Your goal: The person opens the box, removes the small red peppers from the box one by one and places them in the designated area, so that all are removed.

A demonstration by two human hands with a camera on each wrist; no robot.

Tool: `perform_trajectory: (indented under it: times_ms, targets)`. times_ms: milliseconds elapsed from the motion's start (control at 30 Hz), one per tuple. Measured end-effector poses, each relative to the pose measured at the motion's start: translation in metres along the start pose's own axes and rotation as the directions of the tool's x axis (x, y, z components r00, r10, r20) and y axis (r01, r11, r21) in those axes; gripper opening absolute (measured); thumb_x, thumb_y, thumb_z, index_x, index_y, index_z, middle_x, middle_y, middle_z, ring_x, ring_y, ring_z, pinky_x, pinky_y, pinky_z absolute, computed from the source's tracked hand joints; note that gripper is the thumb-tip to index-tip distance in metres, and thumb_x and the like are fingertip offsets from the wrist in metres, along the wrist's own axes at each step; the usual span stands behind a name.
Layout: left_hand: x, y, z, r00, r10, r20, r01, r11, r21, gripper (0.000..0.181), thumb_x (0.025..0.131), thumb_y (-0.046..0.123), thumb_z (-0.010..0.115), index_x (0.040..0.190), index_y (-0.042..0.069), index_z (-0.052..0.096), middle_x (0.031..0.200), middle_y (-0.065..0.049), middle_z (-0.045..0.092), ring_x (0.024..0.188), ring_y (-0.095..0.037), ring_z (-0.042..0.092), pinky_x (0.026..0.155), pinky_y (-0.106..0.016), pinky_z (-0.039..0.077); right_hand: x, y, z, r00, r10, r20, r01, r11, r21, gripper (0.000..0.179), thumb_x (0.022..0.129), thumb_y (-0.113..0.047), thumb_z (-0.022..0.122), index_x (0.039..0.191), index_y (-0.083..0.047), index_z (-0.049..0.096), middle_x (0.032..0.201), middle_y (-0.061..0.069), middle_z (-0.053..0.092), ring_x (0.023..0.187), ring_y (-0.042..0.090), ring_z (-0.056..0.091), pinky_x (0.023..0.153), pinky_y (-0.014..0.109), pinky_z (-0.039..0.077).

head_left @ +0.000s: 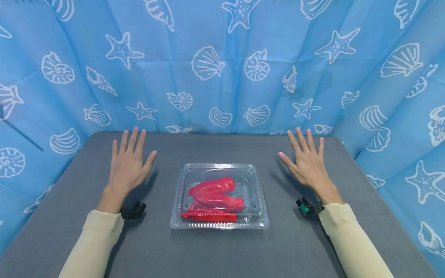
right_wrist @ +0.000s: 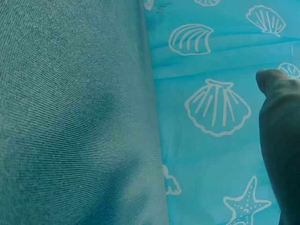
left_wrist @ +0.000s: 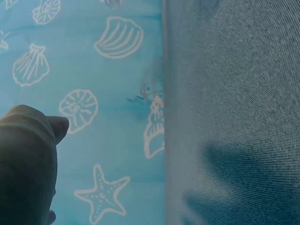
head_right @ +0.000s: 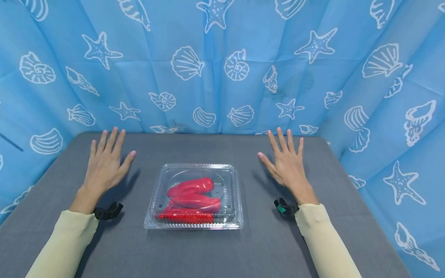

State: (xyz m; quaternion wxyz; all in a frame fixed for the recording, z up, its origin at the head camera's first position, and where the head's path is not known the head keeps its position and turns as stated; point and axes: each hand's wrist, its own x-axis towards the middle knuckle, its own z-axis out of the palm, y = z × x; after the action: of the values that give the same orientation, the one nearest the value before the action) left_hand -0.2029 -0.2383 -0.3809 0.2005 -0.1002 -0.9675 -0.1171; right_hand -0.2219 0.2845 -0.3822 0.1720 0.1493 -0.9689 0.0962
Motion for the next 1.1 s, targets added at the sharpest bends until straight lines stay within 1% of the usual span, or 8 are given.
perform_trajectory:
  times_ms: [300, 433, 500, 633, 733, 800, 933, 1100]
  targets:
    - [0.001, 0.007, -0.002, 0.999, -0.012, 0.036, 0.014, 0.998, -0.062, 0.073, 0.107, 0.045, 0.041, 0.162, 0.003, 0.016, 0.167, -0.023, 0.012, 0.154, -0.042, 0.003, 0.121, -0.065, 0.002, 0.0, -0.009, -0.001, 1.0, -0.011, 0.029, 0.011, 1.0, 0.027, 0.08, 0.103, -0.059, 0.042, 0.164, -0.016, 0.013, 0.169, 0.016, 0.008, 0.155, 0.033, -0.009, 0.117, 0.067, -0.013]
    - [0.002, 0.011, -0.001, 0.998, -0.006, 0.055, 0.014, 0.988, -0.153, 0.075, 0.107, 0.046, 0.041, 0.162, 0.002, 0.014, 0.166, -0.024, 0.012, 0.153, -0.043, 0.006, 0.121, -0.065, 0.006, 0.0, -0.016, -0.002, 0.999, -0.031, 0.018, 0.03, 0.998, 0.056, 0.079, 0.103, -0.058, 0.043, 0.164, -0.015, 0.015, 0.169, 0.017, 0.011, 0.155, 0.034, -0.006, 0.118, 0.066, -0.012]
    - [0.002, 0.014, -0.001, 0.997, -0.002, 0.081, 0.02, 0.973, -0.229, 0.076, 0.107, 0.047, 0.041, 0.162, 0.003, 0.013, 0.167, -0.023, 0.012, 0.153, -0.043, 0.006, 0.121, -0.065, 0.009, 0.0, -0.02, -0.003, 0.999, -0.049, 0.013, 0.048, 0.996, 0.074, 0.079, 0.103, -0.057, 0.044, 0.164, -0.014, 0.017, 0.168, 0.018, 0.013, 0.155, 0.035, -0.004, 0.118, 0.066, -0.011]
    - [0.002, 0.022, 0.001, 0.988, 0.0, 0.157, 0.064, 0.915, -0.398, 0.075, 0.107, 0.048, 0.043, 0.163, 0.009, 0.013, 0.167, -0.021, 0.012, 0.152, -0.044, 0.011, 0.12, -0.066, 0.012, 0.0, -0.027, -0.004, 0.996, -0.085, 0.017, 0.082, 0.99, 0.114, 0.078, 0.104, -0.055, 0.046, 0.163, -0.012, 0.019, 0.168, 0.017, 0.014, 0.155, 0.036, 0.0, 0.118, 0.067, -0.009]
    - [0.002, 0.028, 0.006, 0.982, 0.002, 0.19, 0.095, 0.86, -0.501, 0.071, 0.107, 0.043, 0.046, 0.163, 0.011, 0.017, 0.166, -0.02, 0.018, 0.15, -0.046, 0.019, 0.119, -0.066, 0.018, -0.001, -0.034, -0.004, 0.994, -0.097, 0.045, 0.088, 0.98, 0.178, 0.078, 0.103, -0.053, 0.048, 0.163, -0.013, 0.018, 0.168, 0.016, 0.016, 0.155, 0.038, 0.004, 0.119, 0.067, -0.006]
    - [0.002, 0.031, 0.01, 0.981, 0.011, 0.195, 0.107, 0.806, -0.582, 0.068, 0.107, 0.038, 0.048, 0.162, 0.01, 0.021, 0.165, -0.021, 0.024, 0.149, -0.045, 0.024, 0.118, -0.064, 0.023, -0.002, -0.038, -0.005, 0.992, -0.1, 0.075, 0.079, 0.968, 0.238, 0.077, 0.104, -0.05, 0.049, 0.163, -0.013, 0.019, 0.167, 0.017, 0.019, 0.154, 0.041, 0.009, 0.119, 0.068, -0.002]
    - [0.002, 0.038, 0.019, 0.977, 0.063, 0.205, 0.117, 0.647, -0.754, 0.061, 0.106, 0.023, 0.051, 0.159, 0.003, 0.027, 0.159, -0.024, 0.035, 0.146, -0.042, 0.032, 0.119, -0.058, 0.027, -0.004, -0.05, -0.01, 0.982, -0.109, 0.157, 0.047, 0.933, 0.357, 0.073, 0.105, -0.044, 0.05, 0.163, -0.012, 0.02, 0.165, 0.02, 0.023, 0.151, 0.045, 0.018, 0.119, 0.067, 0.01]
    - [0.001, 0.046, 0.024, 0.955, 0.162, 0.25, 0.154, 0.449, -0.88, 0.056, 0.106, 0.015, 0.048, 0.155, -0.004, 0.031, 0.154, -0.027, 0.04, 0.143, -0.044, 0.037, 0.117, -0.053, 0.034, -0.007, -0.064, -0.015, 0.959, -0.139, 0.245, -0.003, 0.865, 0.502, 0.07, 0.106, -0.041, 0.049, 0.163, -0.012, 0.019, 0.164, 0.019, 0.027, 0.149, 0.043, 0.023, 0.117, 0.067, 0.02]
